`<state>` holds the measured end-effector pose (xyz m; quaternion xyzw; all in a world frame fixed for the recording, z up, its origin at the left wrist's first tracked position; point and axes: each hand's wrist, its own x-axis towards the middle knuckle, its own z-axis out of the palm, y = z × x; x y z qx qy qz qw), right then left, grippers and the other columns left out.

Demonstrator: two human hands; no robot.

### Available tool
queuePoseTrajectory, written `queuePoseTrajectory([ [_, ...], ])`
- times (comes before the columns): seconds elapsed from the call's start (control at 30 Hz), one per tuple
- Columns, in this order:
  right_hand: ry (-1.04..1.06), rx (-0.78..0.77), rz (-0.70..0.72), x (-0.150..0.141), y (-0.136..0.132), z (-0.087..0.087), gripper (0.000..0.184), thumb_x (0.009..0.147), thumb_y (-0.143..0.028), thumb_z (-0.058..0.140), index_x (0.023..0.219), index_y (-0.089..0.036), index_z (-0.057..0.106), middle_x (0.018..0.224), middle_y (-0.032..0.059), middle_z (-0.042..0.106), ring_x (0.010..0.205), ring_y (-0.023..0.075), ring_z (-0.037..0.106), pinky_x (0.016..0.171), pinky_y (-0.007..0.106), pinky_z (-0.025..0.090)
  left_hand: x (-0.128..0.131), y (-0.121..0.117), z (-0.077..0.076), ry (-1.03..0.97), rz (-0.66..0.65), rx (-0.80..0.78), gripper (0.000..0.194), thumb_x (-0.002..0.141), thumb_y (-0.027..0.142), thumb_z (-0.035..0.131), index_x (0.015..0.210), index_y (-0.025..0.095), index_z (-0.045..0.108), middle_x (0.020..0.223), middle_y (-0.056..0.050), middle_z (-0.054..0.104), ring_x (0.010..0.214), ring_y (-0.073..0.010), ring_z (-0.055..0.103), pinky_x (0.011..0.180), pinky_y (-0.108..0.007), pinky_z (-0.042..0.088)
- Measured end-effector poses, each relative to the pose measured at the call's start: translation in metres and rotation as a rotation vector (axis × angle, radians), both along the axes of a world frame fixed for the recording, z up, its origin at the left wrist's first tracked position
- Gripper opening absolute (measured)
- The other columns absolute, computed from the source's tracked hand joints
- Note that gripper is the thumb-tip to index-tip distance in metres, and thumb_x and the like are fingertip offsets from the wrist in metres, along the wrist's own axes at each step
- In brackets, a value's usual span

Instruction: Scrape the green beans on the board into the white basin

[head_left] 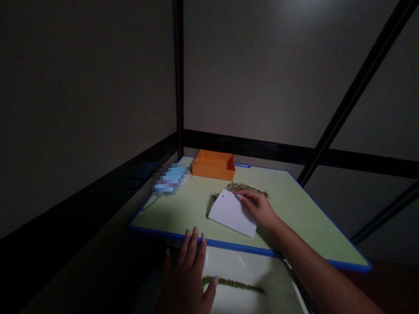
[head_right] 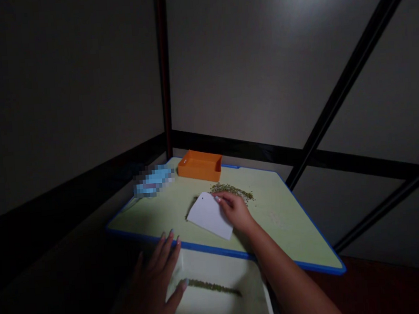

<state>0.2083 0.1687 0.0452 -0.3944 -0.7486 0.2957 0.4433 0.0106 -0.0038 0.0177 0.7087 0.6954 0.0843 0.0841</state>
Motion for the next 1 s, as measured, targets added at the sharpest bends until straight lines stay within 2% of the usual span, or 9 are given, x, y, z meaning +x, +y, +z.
queuePoseTrajectory([
  [0.1, -0.023, 0.022, 0.002, -0.008, 0.000, 0.011, 0.024, 0.083, -0.030, 0.052, 0.096, -0.020, 0.069, 0.101, 0.0070, 0.071, 0.093, 0.0207, 0.065, 0.084, 0.036, 0.049, 0.000, 0.001, 0.002, -0.011, -0.004, -0.022, 0.066, 0.078, 0.035, 0.038, 0.142, 0.024, 0.025, 0.153, -0.002, 0.010, 0.143, -0.0225, 0.010, 0.112, -0.059, 0.016],
  [0.2, -0.033, 0.064, -0.014, -0.017, 0.002, 0.014, 0.023, 0.083, -0.029, 0.051, 0.095, -0.021, 0.069, 0.100, 0.0062, 0.072, 0.094, 0.0209, 0.064, 0.086, 0.036, 0.047, 0.001, 0.001, 0.004, -0.025, -0.001, -0.034, 0.066, 0.078, 0.035, 0.039, 0.141, 0.025, 0.026, 0.153, -0.002, 0.011, 0.143, -0.0231, 0.010, 0.112, -0.059, 0.016],
  [0.37, -0.006, 0.051, -0.021, -0.026, 0.006, 0.000, 0.025, 0.084, -0.029, 0.049, 0.097, -0.020, 0.069, 0.101, 0.0070, 0.071, 0.094, 0.0206, 0.064, 0.085, 0.035, 0.048, 0.001, 0.000, 0.004, -0.034, 0.001, -0.043, 0.066, 0.079, 0.035, 0.039, 0.142, 0.025, 0.024, 0.153, -0.003, 0.012, 0.143, -0.0234, 0.011, 0.112, -0.060, 0.017],
  [0.57, 0.043, -0.036, -0.043, -0.019, 0.009, -0.013, 0.025, 0.082, -0.031, 0.053, 0.096, -0.019, 0.070, 0.098, 0.0071, 0.072, 0.091, 0.0214, 0.064, 0.083, 0.036, 0.048, -0.001, -0.001, -0.002, -0.020, -0.006, -0.069, 0.069, 0.080, 0.037, 0.039, 0.144, 0.025, 0.017, 0.154, -0.002, 0.005, 0.144, -0.0228, 0.005, 0.113, -0.059, 0.014],
  [0.7, 0.054, -0.036, -0.027, -0.018, 0.005, -0.014, 0.024, 0.081, -0.030, 0.052, 0.095, -0.020, 0.070, 0.098, 0.0070, 0.072, 0.091, 0.0220, 0.064, 0.083, 0.037, 0.048, -0.003, -0.003, -0.005, -0.002, -0.038, -0.054, 0.067, 0.082, 0.038, 0.037, 0.144, 0.024, 0.015, 0.155, -0.003, 0.003, 0.144, -0.0231, 0.004, 0.113, -0.060, 0.014],
  [1.0, 0.024, 0.021, -0.023, -0.019, 0.003, -0.011, 0.024, 0.084, -0.028, 0.051, 0.095, -0.019, 0.070, 0.099, 0.0083, 0.072, 0.089, 0.0211, 0.065, 0.081, 0.036, 0.049, 0.002, -0.001, 0.003, 0.030, -0.016, -0.073, 0.065, 0.081, 0.029, 0.036, 0.143, 0.024, 0.019, 0.155, -0.003, 0.007, 0.144, -0.0234, 0.006, 0.113, -0.061, 0.015],
])
